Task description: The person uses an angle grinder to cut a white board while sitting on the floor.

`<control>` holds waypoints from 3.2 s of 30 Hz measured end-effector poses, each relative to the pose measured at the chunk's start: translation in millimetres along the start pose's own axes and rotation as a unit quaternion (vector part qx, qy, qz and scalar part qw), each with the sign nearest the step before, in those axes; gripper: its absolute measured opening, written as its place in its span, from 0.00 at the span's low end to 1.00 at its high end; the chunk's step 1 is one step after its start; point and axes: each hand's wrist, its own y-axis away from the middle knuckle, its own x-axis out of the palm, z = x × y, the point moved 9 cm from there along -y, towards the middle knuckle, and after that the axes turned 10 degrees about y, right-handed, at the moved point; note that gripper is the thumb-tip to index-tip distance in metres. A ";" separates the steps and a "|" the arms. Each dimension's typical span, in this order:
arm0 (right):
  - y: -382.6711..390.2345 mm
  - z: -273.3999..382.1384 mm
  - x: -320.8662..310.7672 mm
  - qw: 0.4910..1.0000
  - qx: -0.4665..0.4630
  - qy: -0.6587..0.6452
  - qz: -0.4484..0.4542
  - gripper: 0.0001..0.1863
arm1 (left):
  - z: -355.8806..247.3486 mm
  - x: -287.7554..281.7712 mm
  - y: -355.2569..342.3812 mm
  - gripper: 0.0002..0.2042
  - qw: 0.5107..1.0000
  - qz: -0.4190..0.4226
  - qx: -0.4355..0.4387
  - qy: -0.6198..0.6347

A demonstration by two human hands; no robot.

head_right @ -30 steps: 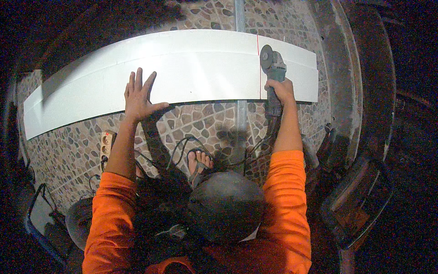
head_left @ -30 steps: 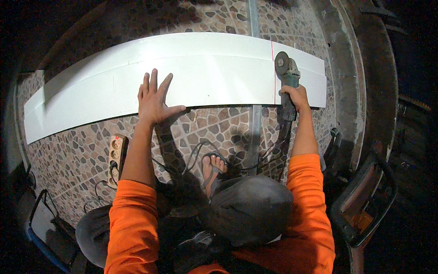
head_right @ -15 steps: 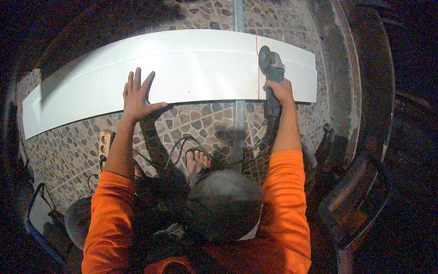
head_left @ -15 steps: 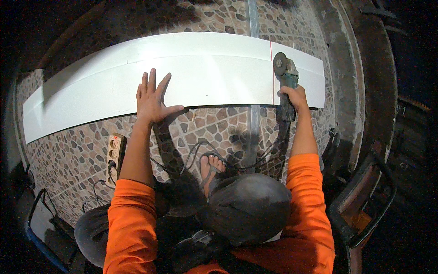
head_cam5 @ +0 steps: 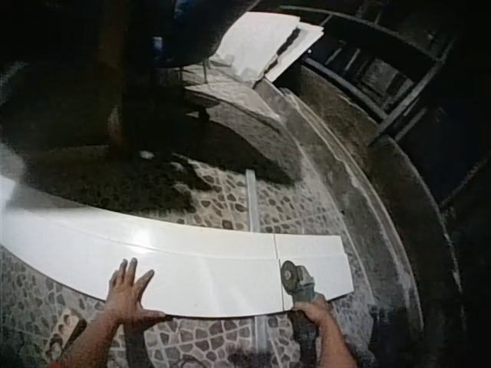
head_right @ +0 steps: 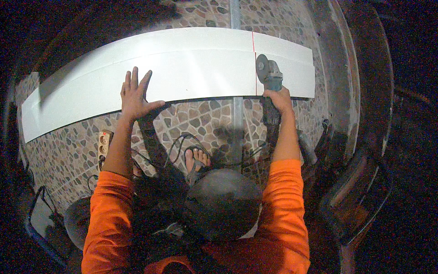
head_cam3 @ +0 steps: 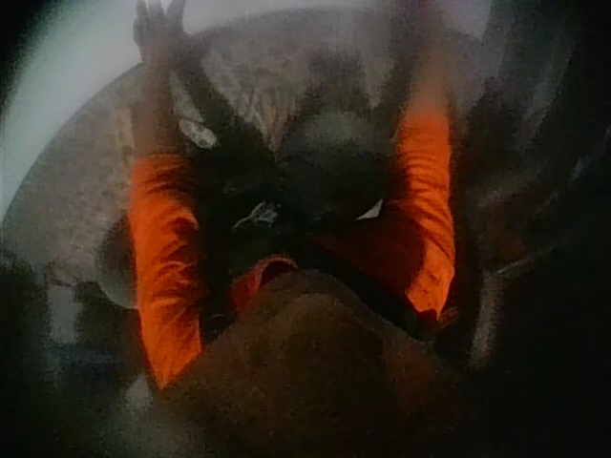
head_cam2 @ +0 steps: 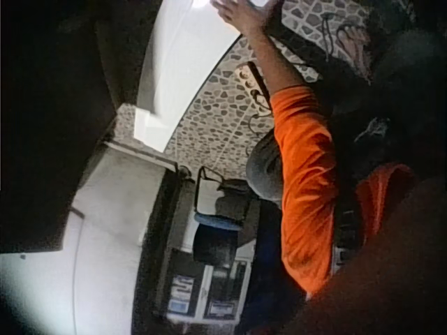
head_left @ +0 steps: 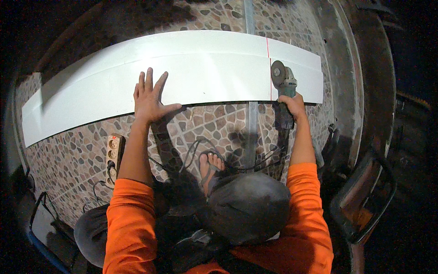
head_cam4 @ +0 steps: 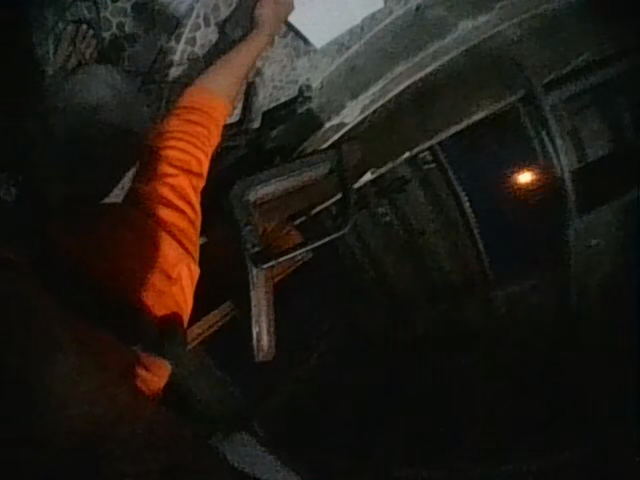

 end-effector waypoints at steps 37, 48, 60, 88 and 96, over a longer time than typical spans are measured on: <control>73.5 -98.6 14.7 0.999 0.012 0.024 -0.045 0.29 | -0.1 8.6 -1.8 0.63 0.999 -0.030 0.038 0.022; 102.0 -66.7 19.0 1.000 -0.015 -0.006 -0.023 0.28 | 4.8 5.8 0.1 0.63 0.999 -0.024 0.026 -0.001; 103.3 -79.1 26.8 0.998 0.030 -0.044 -0.015 0.24 | 2.5 7.1 -0.5 0.63 0.999 -0.024 0.022 -0.005; 90.2 -86.4 29.6 0.999 0.021 -0.021 -0.018 0.24 | -6.6 -0.5 1.8 0.65 1.000 -0.009 -0.004 -0.008; 89.4 -80.6 31.8 0.999 0.014 -0.025 -0.023 0.25 | -2.6 -0.9 1.7 0.66 1.000 -0.005 -0.004 -0.019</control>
